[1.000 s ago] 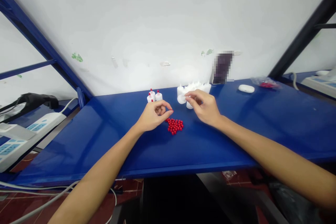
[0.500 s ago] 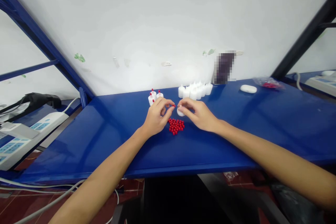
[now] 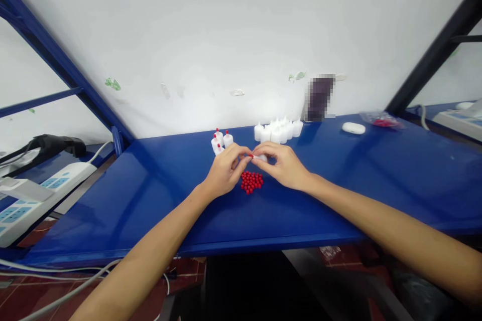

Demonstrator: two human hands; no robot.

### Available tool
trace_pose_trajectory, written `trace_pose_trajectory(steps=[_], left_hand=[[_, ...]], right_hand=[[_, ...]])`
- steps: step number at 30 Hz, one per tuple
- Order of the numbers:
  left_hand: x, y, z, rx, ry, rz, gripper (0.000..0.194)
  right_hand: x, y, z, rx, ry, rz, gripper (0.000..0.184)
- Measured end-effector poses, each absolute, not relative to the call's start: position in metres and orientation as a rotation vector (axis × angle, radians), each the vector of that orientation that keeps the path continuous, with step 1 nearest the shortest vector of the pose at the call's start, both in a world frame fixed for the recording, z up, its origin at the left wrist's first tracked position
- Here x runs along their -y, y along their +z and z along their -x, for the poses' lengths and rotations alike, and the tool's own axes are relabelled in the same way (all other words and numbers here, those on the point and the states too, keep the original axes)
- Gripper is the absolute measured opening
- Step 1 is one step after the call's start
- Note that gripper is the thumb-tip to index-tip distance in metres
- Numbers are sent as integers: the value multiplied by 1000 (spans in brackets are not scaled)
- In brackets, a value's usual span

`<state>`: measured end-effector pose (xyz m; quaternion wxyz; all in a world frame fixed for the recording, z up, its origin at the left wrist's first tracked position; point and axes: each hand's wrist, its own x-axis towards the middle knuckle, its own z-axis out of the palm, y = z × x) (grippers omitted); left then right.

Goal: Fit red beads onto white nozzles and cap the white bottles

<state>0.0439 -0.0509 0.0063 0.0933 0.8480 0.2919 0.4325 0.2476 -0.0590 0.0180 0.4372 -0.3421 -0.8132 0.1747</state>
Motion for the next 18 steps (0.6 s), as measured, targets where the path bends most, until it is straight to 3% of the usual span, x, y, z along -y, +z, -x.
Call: trace_pose_trajectory(steps=[14, 18], left_hand=[[53, 8, -41, -833, 1208, -2528, 19], [54, 11, -43, -793, 1122, -2589, 43]], right_hand=[[60, 14, -242, 1660, 1120, 849, 32], [57, 15, -241, 1542, 1278, 829, 39]])
